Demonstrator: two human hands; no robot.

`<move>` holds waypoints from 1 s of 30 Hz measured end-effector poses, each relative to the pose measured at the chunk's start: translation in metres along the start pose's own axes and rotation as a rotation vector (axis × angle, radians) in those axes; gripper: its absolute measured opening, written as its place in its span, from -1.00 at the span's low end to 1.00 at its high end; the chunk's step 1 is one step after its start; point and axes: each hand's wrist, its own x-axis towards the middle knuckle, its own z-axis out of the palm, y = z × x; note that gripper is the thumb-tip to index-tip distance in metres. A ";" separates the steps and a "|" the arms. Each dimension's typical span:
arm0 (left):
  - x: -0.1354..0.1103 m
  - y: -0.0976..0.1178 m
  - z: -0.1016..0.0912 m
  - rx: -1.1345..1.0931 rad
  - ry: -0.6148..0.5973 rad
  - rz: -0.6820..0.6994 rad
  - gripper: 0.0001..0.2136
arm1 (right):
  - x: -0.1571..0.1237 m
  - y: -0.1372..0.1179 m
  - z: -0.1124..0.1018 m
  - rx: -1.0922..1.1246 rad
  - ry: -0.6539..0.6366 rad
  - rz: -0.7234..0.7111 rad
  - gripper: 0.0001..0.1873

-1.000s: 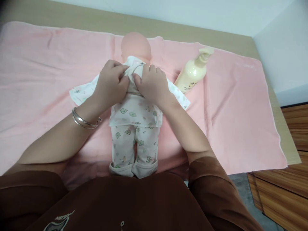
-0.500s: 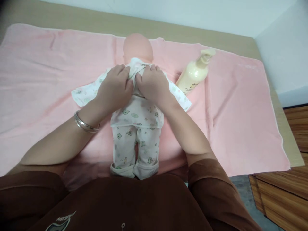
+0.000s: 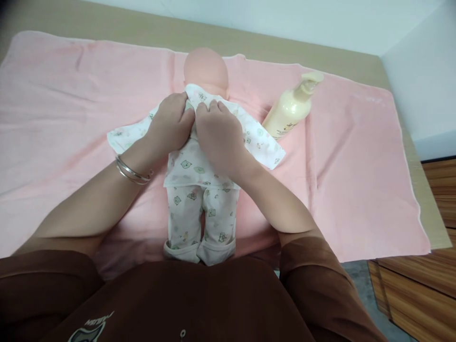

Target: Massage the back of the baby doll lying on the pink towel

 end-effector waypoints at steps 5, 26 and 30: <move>-0.014 0.019 -0.007 0.116 -0.029 0.001 -0.86 | 0.020 0.019 0.009 0.102 0.002 0.117 -0.59; -0.013 0.016 -0.007 0.200 -0.083 -0.049 -0.66 | 0.022 0.024 0.006 0.170 -0.041 0.092 -0.47; -0.026 0.032 -0.015 0.216 -0.060 0.067 -0.63 | 0.037 0.044 0.019 0.209 -0.046 0.136 -0.45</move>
